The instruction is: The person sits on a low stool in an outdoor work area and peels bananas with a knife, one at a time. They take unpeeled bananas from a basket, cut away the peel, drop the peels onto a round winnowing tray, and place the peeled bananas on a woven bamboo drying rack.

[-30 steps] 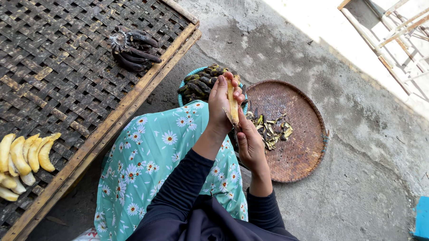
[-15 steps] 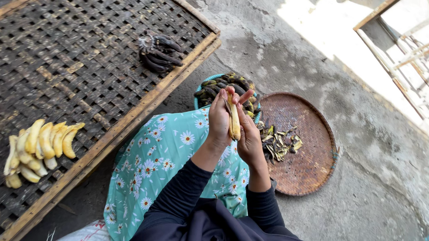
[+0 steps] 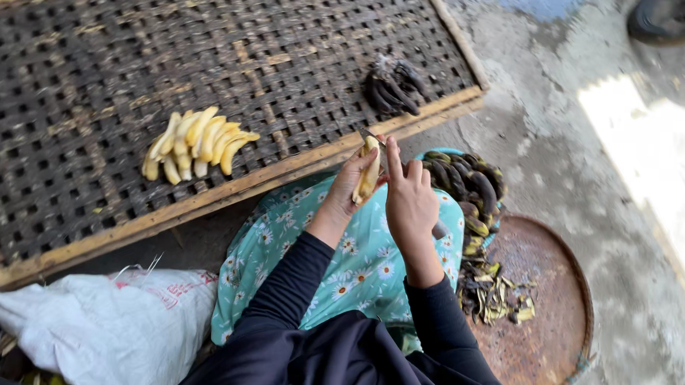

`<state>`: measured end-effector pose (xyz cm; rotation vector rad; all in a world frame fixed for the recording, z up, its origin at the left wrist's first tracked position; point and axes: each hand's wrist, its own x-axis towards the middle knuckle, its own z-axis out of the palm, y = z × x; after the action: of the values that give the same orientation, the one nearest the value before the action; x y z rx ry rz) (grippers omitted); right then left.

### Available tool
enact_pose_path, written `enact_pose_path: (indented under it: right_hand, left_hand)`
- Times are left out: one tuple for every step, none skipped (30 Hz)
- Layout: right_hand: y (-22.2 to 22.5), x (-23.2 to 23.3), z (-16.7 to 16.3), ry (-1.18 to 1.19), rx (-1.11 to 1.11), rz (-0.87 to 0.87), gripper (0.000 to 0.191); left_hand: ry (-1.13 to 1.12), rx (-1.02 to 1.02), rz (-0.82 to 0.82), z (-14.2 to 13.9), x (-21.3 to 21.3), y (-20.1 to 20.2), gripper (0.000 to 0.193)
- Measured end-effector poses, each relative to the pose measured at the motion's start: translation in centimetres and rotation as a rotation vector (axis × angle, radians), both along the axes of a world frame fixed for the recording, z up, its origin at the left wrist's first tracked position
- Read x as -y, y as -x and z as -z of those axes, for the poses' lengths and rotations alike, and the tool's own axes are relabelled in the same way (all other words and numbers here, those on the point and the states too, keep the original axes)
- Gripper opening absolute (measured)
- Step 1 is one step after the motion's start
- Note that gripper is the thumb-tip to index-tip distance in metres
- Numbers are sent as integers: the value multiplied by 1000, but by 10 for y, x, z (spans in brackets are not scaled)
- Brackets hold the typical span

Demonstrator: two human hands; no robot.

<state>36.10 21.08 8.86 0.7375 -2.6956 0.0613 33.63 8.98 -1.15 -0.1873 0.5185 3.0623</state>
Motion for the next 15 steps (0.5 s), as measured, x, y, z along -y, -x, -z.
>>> enact_pose_path:
  right_hand:
    - [7,9,2,3,37,1,71]
    - [15,15,5,4,76,11,71]
    - [20,17,9,6,114,27,71]
    - [24,14,12,74,128,38,71]
    - [31,4,15,142,142,53,72]
    - [38,-10,18,211,158,70,72]
    - [43,-28,21,312,170,63,70]
    - [45,-50,25,414,181,61,67]
    - [45,-73,31,485,90,48,66]
    - [43,-98,38,554,-2,36,64]
    - [39,-125,44,619,66,152,65]
    - [33,-155,49,682,133,274,65]
    - [27,-186,55,694,92,331,63]
    - [19,-215,63,705,49,392,60]
    - [8,-244,71,703,23,513,61]
  left_hand:
    - [-32,5,-9,9,14,6,20]
    - [-65,13,-8,18,26,10,17]
    - [-92,42,1,28,42,12,19]
    - [-117,70,12,38,64,12,22]
    - [-140,99,27,47,88,14,25]
    - [110,155,-62,55,111,17,25]
    - [363,210,-146,64,134,20,25]
    - [709,320,-227,71,155,23,25]
    - [1056,424,-304,79,175,27,27]
    - [1766,279,-564,85,196,25,27]
    - [1977,409,-456,90,209,22,32]
    - [2123,445,-381,94,218,20,31]
    - [2269,469,-301,98,220,22,32]
    - [2481,474,-289,102,219,22,23]
    - [2697,473,-285,101,211,26,16]
